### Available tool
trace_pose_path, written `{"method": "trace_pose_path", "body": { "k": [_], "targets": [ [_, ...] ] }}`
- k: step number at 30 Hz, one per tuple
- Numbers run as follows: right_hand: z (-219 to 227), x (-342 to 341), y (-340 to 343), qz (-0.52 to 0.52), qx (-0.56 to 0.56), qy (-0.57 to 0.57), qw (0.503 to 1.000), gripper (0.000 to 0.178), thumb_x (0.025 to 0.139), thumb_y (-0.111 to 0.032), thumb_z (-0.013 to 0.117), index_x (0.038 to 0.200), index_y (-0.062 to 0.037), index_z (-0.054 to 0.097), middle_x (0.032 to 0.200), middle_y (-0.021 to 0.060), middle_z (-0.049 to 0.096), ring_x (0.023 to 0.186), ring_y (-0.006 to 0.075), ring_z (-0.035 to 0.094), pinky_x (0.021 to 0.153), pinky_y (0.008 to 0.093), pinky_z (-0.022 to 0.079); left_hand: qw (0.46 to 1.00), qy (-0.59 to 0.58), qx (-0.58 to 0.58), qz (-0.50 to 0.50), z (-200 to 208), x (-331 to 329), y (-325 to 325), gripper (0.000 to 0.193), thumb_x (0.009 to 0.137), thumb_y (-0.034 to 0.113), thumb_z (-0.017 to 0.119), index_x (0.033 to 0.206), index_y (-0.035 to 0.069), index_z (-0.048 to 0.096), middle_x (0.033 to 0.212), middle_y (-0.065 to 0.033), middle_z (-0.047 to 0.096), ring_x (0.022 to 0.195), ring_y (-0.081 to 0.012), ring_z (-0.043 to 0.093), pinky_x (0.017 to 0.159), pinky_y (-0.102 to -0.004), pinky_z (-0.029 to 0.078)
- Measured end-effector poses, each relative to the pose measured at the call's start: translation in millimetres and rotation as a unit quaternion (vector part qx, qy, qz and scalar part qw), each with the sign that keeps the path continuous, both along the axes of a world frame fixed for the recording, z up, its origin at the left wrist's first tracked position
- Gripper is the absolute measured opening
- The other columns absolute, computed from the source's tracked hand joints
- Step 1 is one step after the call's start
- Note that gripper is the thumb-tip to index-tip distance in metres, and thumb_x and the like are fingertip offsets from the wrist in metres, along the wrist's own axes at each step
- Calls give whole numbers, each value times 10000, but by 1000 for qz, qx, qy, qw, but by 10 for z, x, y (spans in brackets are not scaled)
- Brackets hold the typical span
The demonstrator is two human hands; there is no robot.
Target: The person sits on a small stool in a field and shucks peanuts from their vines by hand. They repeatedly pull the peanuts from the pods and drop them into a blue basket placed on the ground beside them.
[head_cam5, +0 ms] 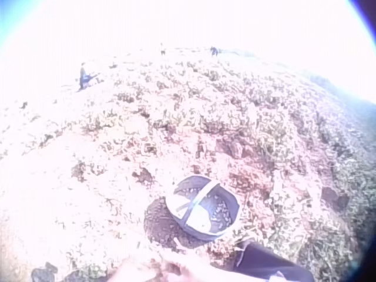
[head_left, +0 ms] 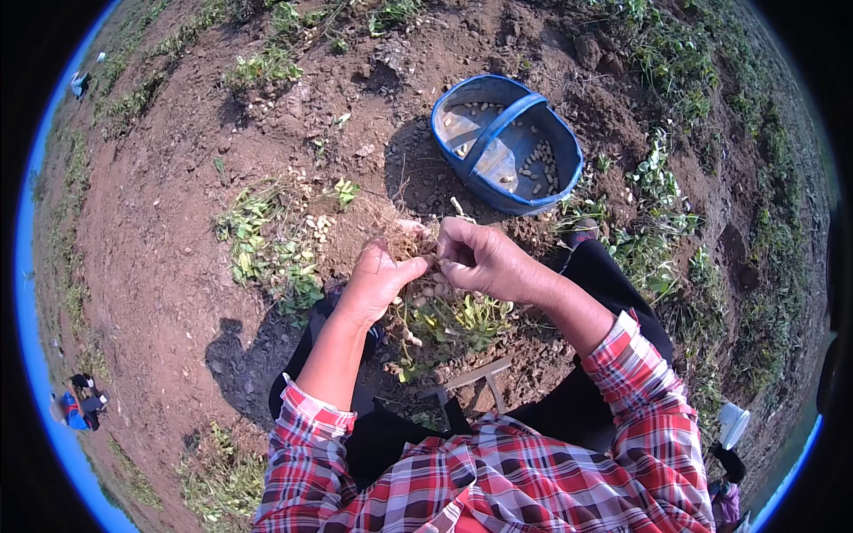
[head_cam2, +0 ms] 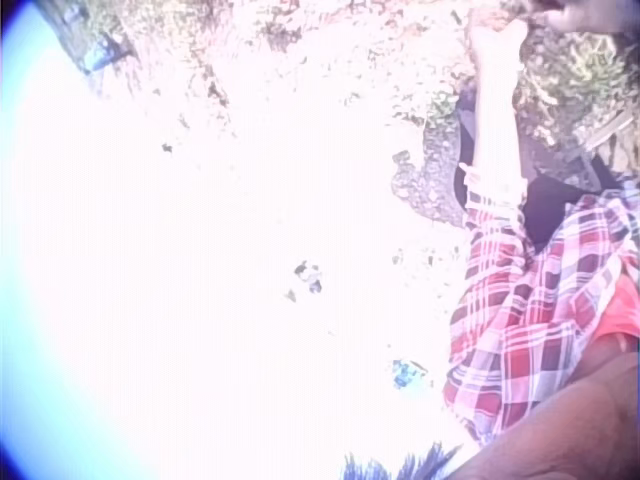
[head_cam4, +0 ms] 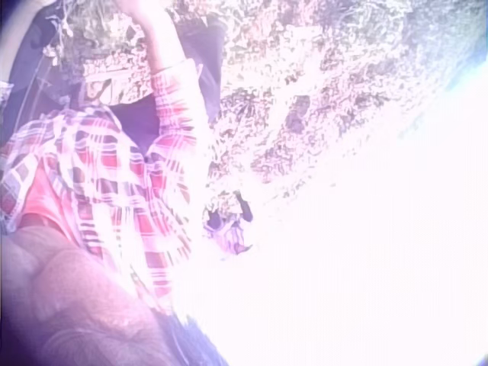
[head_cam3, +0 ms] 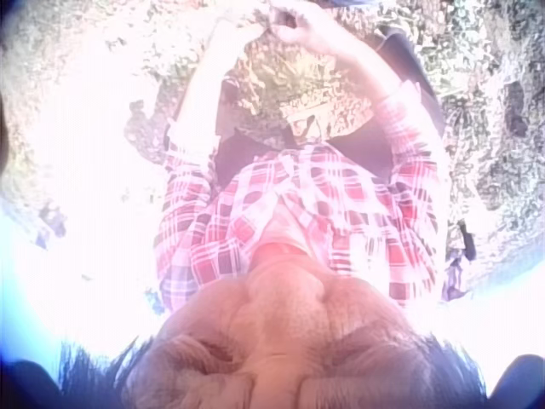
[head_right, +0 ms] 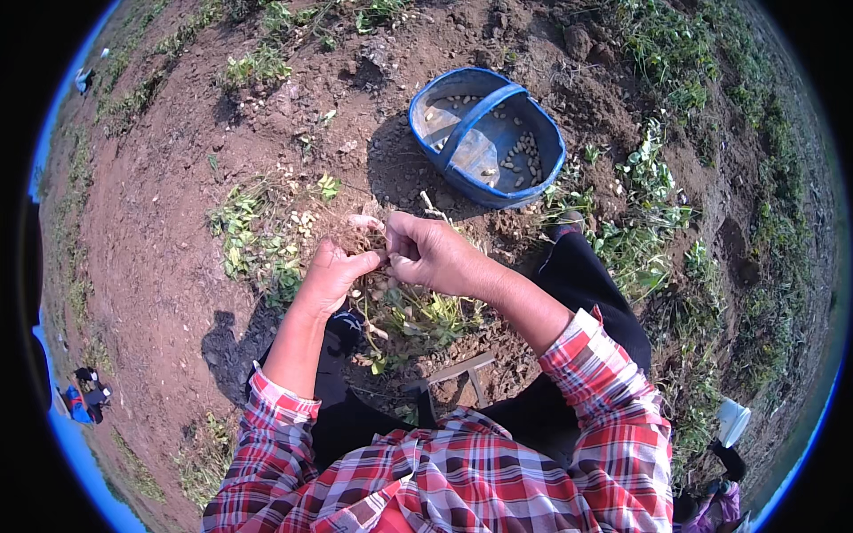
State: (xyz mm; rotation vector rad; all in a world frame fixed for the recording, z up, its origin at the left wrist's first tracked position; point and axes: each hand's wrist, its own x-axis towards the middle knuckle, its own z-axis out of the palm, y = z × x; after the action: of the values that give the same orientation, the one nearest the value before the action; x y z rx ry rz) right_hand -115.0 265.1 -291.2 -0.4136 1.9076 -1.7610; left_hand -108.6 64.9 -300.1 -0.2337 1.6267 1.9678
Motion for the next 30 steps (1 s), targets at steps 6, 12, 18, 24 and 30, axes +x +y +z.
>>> {"method": "trace_pose_path", "body": {
  "k": [6,12,18,24,30],
  "targets": [
    [61,-47,89,-15,71,89,993,155,741,17,606,853,-39,514,703,43,513,685,163,528,631,327,461,1000,-15,-18,-19,151,-19,59,356,784,-36,623,1134,20,586,1050,-46,631,938,-119,595,834,-291,497],
    [-6,-21,-30,-59,286,327,898,244,663,9,641,873,-25,521,767,162,534,739,379,557,656,461,470,998,-31,-21,-55,141,-57,83,402,755,-37,608,1151,20,565,1035,-32,612,940,-123,585,800,-282,500],
    [198,-90,100,10,-70,-98,993,80,835,-42,622,826,-52,543,747,-69,527,682,23,474,603,196,399,998,-63,2,-15,161,-54,8,255,763,-45,593,999,48,576,908,-33,600,730,-121,616,591,-272,522],
    [498,-224,493,-117,133,8,984,126,786,11,635,882,-19,558,718,-11,534,683,78,529,627,247,445,1000,-14,-1,4,76,-33,-97,295,719,-37,588,996,66,587,895,-7,600,802,-95,590,738,-262,492],
    [385,-217,589,-144,284,197,927,171,771,-35,643,940,-2,642,770,123,610,741,302,630,682,388,512,992,-92,88,7,227,-98,-35,325,718,36,652,1027,68,559,884,-25,608,784,-113,599,714,-265,523]
  ]
}}
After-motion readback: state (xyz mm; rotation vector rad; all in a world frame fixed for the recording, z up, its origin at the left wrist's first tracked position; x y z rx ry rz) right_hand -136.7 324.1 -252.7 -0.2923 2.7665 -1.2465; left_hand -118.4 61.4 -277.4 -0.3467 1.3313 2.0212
